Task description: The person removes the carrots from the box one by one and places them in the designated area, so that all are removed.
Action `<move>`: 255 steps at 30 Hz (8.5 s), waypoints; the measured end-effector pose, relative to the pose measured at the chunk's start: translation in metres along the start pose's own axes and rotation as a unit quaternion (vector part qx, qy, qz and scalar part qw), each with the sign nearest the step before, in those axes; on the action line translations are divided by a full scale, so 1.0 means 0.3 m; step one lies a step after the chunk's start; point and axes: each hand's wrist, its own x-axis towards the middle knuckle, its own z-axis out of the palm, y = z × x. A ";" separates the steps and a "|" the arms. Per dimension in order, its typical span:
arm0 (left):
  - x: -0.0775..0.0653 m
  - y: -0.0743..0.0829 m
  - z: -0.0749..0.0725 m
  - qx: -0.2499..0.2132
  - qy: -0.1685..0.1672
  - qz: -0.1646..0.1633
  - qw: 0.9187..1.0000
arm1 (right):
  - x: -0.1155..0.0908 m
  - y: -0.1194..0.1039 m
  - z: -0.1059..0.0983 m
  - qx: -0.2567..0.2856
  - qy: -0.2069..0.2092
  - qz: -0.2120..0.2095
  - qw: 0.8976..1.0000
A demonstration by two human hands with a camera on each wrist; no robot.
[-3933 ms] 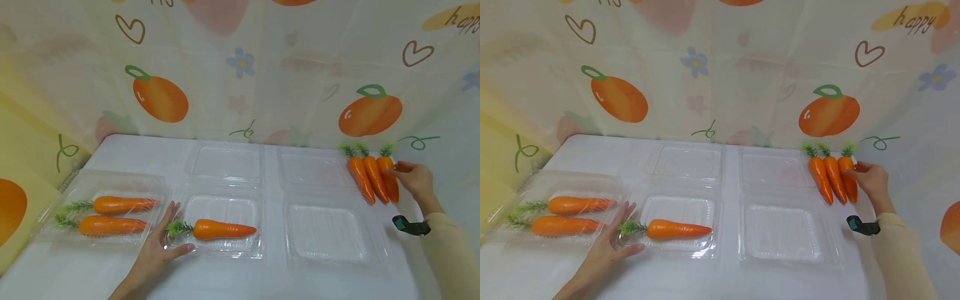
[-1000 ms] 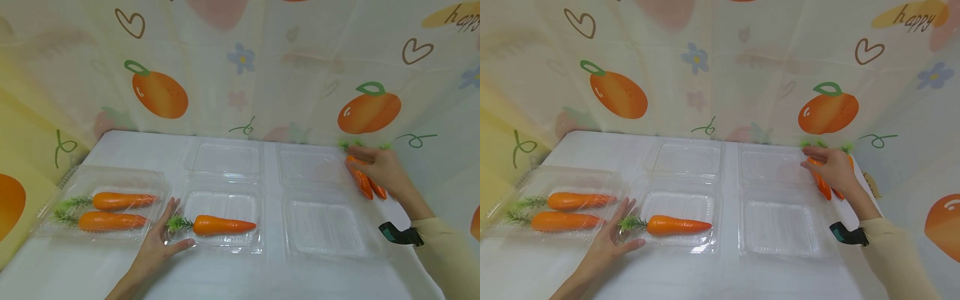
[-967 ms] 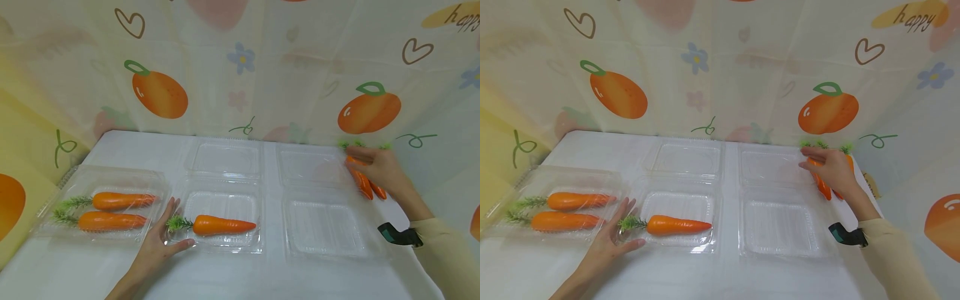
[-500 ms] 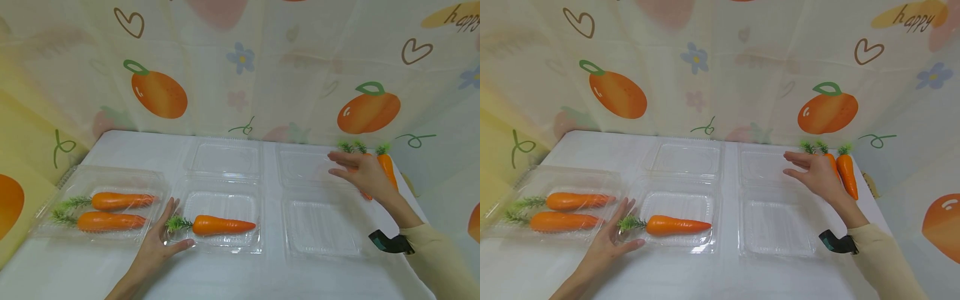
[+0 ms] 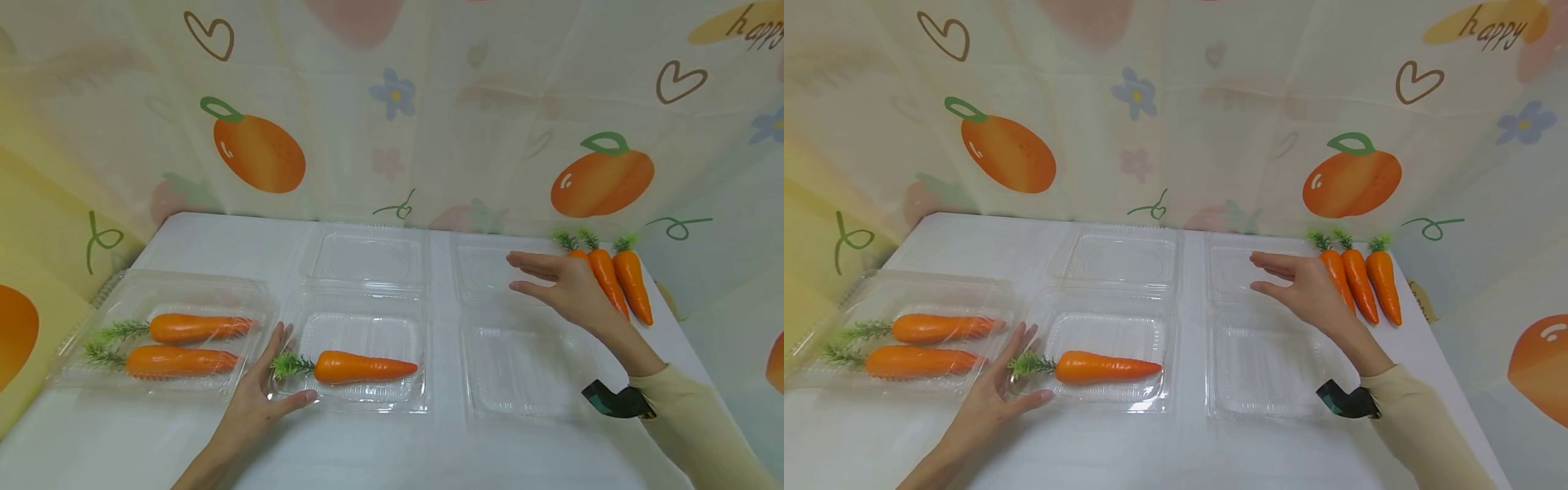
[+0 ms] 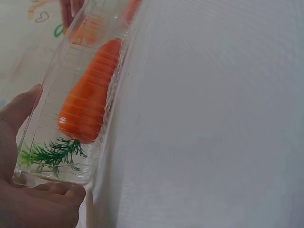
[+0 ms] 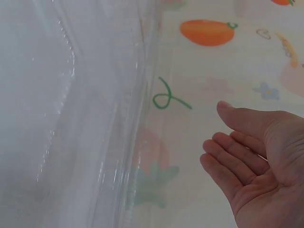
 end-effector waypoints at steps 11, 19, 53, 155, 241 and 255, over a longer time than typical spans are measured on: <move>0.000 -0.006 -0.001 -0.001 0.000 0.001 1.000 | 0.012 -0.047 0.080 0.017 -0.015 -0.024 0.999; 0.000 -0.009 0.001 -0.001 0.000 -0.001 1.000 | 0.001 -0.066 0.131 0.041 -0.049 -0.016 0.998; 0.005 -0.003 0.002 0.009 0.006 -0.013 1.000 | 0.090 -0.275 0.304 0.091 -0.128 -0.086 0.984; 0.004 -0.007 0.007 -0.017 0.000 -0.001 1.000 | 0.059 -0.406 0.455 0.140 -0.094 -0.052 0.984; 0.000 -0.020 0.009 -0.024 0.008 0.038 0.999 | -0.321 0.120 -0.140 0.043 0.128 0.292 0.947; -0.003 -0.018 0.009 -0.041 0.002 0.048 0.998 | -0.405 0.197 -0.153 -0.020 0.141 0.358 0.923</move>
